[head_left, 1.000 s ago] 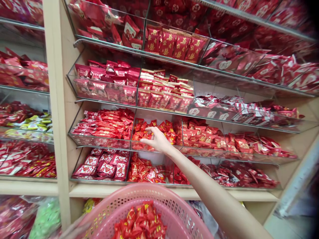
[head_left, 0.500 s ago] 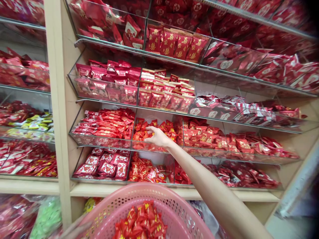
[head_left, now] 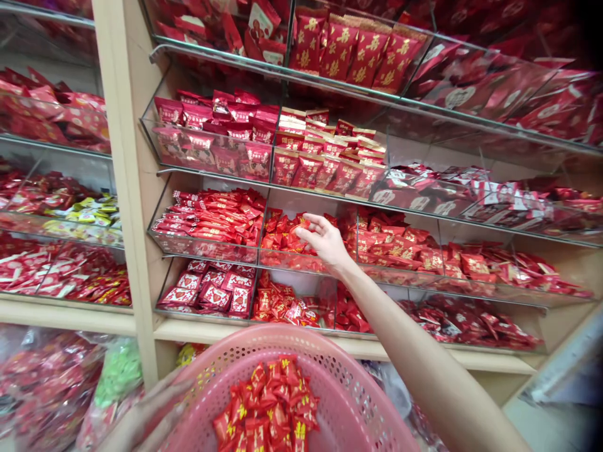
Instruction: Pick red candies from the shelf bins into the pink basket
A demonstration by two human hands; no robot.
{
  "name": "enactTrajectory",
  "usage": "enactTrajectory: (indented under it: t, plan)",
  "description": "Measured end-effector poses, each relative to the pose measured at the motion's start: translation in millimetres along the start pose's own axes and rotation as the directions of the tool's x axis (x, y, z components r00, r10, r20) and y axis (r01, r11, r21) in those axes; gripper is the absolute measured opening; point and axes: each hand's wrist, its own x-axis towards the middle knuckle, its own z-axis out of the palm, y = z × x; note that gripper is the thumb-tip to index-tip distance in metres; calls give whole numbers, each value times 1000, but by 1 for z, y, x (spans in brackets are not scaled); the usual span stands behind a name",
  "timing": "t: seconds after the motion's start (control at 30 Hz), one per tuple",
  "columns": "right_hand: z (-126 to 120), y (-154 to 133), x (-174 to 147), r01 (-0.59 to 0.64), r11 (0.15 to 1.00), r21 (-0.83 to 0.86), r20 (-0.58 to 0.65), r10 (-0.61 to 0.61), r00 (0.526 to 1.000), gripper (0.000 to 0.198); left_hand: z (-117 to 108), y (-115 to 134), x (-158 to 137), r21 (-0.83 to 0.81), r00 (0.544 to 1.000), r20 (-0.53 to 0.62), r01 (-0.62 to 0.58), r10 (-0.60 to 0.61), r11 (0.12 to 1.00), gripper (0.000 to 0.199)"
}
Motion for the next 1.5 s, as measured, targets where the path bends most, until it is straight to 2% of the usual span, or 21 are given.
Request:
enactTrajectory:
  t: [0.07,0.17,0.27,0.4,0.5,0.57,0.67,0.73,0.83,0.9,1.1,1.23,1.3,1.37,1.43,1.5]
  plan:
    - [-2,-11,-20,2,1000,-3,52,-2,999,56,-5,13,6,34,1000,19,9,-9,999,31]
    - [-1,-18,-55,-63,992,-111,231,87,969,53,-13,31,13,50,997,68,35,-38,998,32]
    - [5,-6,-88,-100,943,-319,395,228,890,54,-17,42,15,32,993,105,58,-61,998,34]
    - [18,32,-126,11,840,-542,530,332,781,43,-18,43,12,45,993,96,71,-75,996,34]
    - [27,49,-149,94,721,-687,531,409,742,37,-17,38,9,44,993,93,71,-75,996,33]
    - [34,49,-161,95,624,-776,483,490,725,45,-16,35,7,43,994,78,75,-78,996,33]
    - [44,40,-174,80,482,-873,414,642,646,56,-14,33,7,54,995,60,74,-77,996,33]
    - [51,37,-179,89,439,-894,398,686,609,63,-13,33,7,52,996,57,72,-75,996,33]
    - [61,42,-185,114,419,-901,400,702,589,70,-13,35,7,22,995,55,86,-87,996,33]
    - [66,48,-187,133,395,-909,393,704,591,71,-14,37,7,9,993,60,106,-106,994,34]
    - [75,60,-192,216,329,-919,387,653,651,69,-17,39,8,31,987,100,121,-124,992,36]
    - [72,51,-187,204,336,-919,381,631,676,68,-16,38,9,40,990,99,96,-99,995,36]
    - [67,38,-175,190,378,-906,389,567,726,64,-15,38,10,13,995,64,81,-82,997,36]
    - [59,21,-156,185,409,-893,378,463,802,58,-14,38,11,5,997,37,64,-64,998,35]
    - [49,5,-130,192,439,-878,354,326,877,52,-13,37,11,19,998,35,49,-50,999,33]
    - [40,-6,-99,223,505,-834,344,158,926,46,-12,34,10,29,998,42,49,-50,998,33]
